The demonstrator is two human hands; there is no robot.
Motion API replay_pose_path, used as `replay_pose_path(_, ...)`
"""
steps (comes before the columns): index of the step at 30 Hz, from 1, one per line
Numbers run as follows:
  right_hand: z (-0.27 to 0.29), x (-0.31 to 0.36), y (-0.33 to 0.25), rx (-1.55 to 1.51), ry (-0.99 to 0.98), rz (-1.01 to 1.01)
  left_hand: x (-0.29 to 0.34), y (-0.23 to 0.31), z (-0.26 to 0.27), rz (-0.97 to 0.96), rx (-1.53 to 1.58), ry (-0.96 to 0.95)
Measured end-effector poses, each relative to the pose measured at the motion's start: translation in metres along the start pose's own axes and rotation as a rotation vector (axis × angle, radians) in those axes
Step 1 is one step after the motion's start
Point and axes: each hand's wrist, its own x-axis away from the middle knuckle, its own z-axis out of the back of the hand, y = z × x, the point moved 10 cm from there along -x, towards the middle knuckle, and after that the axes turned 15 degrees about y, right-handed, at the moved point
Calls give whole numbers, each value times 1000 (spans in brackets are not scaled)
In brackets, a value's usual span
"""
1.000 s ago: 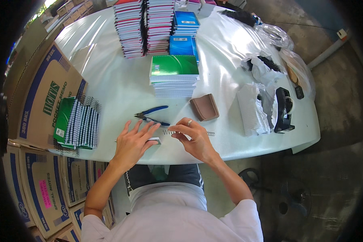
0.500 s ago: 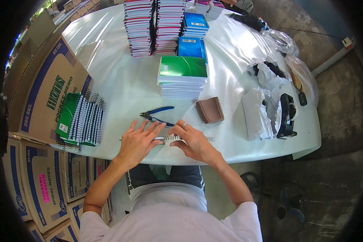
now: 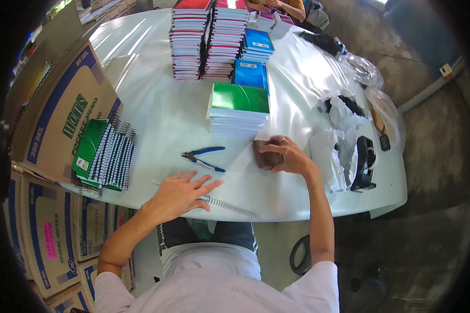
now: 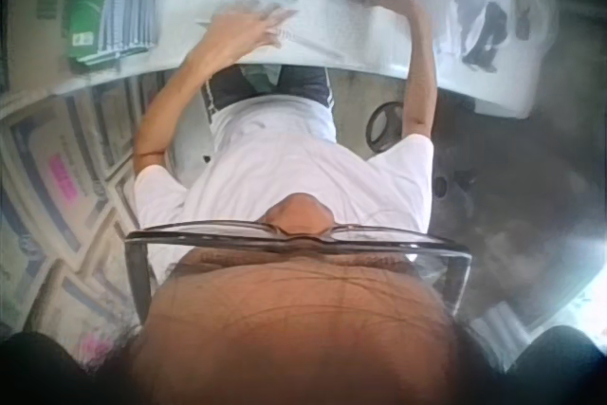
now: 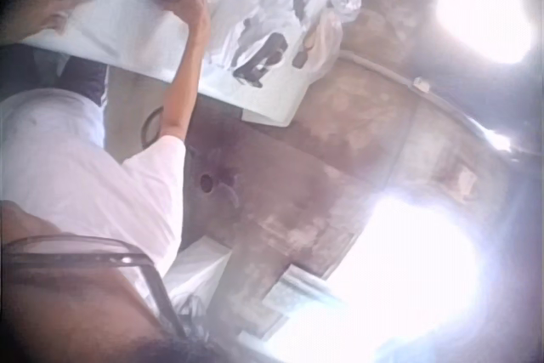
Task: The person assembles spiral notebooks by inserting a spiral coil through the holes of paper stacks and green covers, then using a pair of pliers to bend the ends of the wire.
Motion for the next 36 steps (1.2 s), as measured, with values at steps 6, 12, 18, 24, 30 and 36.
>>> replay_pose_path(6, -34, -15, -120, -817, -337, 125, 8, -32, 15, 167, -39, 144)
replay_pose_path(12, -42, -29, -131, -1023, -423, 87, 4, -41, 11, 271, 35, 39)
replay_pose_path(18, -44, -38, -120, -1106, -332, 76, 2, -48, 16, 251, 20, 118)
replay_pose_path(24, -37, -45, -135, -1418, -324, 65, 7, -60, 15, 259, -1, 83)
replay_pose_path(30, -44, -55, -129, -1302, -295, 24, 10, -73, 24, 371, 108, 139)
replay_pose_path(36, -40, -63, -120, -996, -313, -106, 20, -91, 29, 496, 331, 360)
